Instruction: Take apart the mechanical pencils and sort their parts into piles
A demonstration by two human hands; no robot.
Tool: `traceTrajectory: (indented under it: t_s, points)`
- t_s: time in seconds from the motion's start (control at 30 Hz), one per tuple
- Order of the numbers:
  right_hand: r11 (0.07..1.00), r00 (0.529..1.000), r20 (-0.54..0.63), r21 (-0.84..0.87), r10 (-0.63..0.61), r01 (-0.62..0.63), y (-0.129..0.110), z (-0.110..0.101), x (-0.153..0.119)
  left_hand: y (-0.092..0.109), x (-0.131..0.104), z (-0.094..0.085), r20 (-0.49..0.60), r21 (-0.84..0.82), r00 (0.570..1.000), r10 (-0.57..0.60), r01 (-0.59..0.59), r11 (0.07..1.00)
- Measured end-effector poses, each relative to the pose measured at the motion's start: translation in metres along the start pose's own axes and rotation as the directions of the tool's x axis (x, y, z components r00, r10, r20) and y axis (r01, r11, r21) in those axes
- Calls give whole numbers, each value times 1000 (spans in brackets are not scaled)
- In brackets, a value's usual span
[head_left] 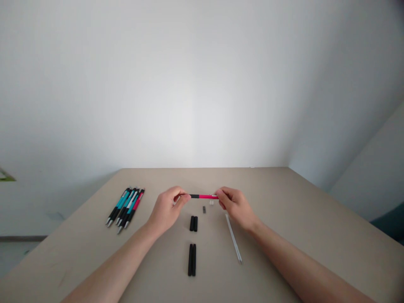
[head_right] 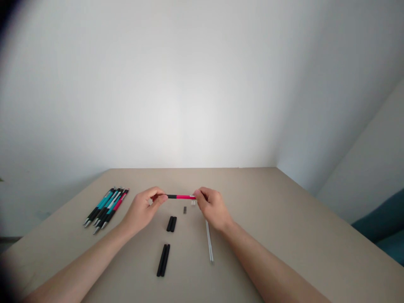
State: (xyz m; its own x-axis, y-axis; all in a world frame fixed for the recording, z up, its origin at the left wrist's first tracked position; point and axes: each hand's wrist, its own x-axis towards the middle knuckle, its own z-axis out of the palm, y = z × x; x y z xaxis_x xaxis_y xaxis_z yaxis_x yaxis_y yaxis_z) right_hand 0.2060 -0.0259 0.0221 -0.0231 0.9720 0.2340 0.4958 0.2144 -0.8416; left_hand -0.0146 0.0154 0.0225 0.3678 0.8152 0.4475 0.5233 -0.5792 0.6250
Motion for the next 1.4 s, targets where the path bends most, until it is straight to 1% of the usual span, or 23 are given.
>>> traceTrajectory:
  t_s: [0.13, 0.3, 0.4, 0.53, 0.6, 0.73, 0.83, 0.97, 1.03, 1.1, 1.2, 1.27, 1.3, 1.33, 1.4]
  points:
    - [997, 999, -20, -68, -49, 47, -1, 0, 0, 0, 0, 1, -8, 2, 1000, -16, 16, 1000]
    - [985, 988, -46, -93, -150, 146, -4, -2, -2, -3, -1, 4, 20, -40, 993, -115, 116, 992]
    - [975, 976, -68, -97, -205, 198, -3, -3, -2, -2, -1, 3, 45, -57, 994, -99, 102, 993]
    - [976, 984, 15, -130, -175, 175, -1, -2, -1, 1, 0, 1, 28, -34, 999, -39, 40, 999]
    - [969, 982, 33, -157, -186, 189, -1, -2, -1, 1, 0, 1, 30, -43, 998, -56, 57, 997]
    - [960, 973, -5, -163, -232, 228, -3, -1, -2, -2, -1, 5, 61, -78, 993, -103, 108, 991]
    - [965, 974, -26, -151, -223, 217, -4, -1, -3, -3, -2, 6, 82, -97, 988, -128, 135, 986]
    - [955, 971, 25, -177, -237, 237, -5, -2, -2, -1, 0, 5, 76, -139, 986, -146, 155, 978]
    - [953, 972, 59, -192, -226, 233, -7, -2, -2, -1, 2, 4, 43, -203, 989, -140, 146, 968]
    - [966, 980, 76, -173, -182, 193, -9, 0, -3, -1, 3, 4, 30, -325, 986, -163, 163, 931]
    - [989, 986, 106, -68, -127, 135, -15, 6, -8, 4, 1, 8, 93, -486, 980, -174, 198, 851]
    - [991, 977, 167, -5, -129, 132, -19, 10, -12, 11, -1, 10, 120, -526, 983, -136, 179, 831]
    - [989, 970, 195, 8, -143, 145, -21, 11, -13, 14, -3, 10, 104, -539, 989, -110, 149, 829]
    - [985, 964, 203, 4, -170, 173, -22, 12, -14, 17, -4, 9, 74, -538, 994, -82, 109, 836]
    - [971, 962, 144, -23, -232, 238, -23, 12, -15, 21, -6, 6, -30, -484, 999, -21, 4, 875]
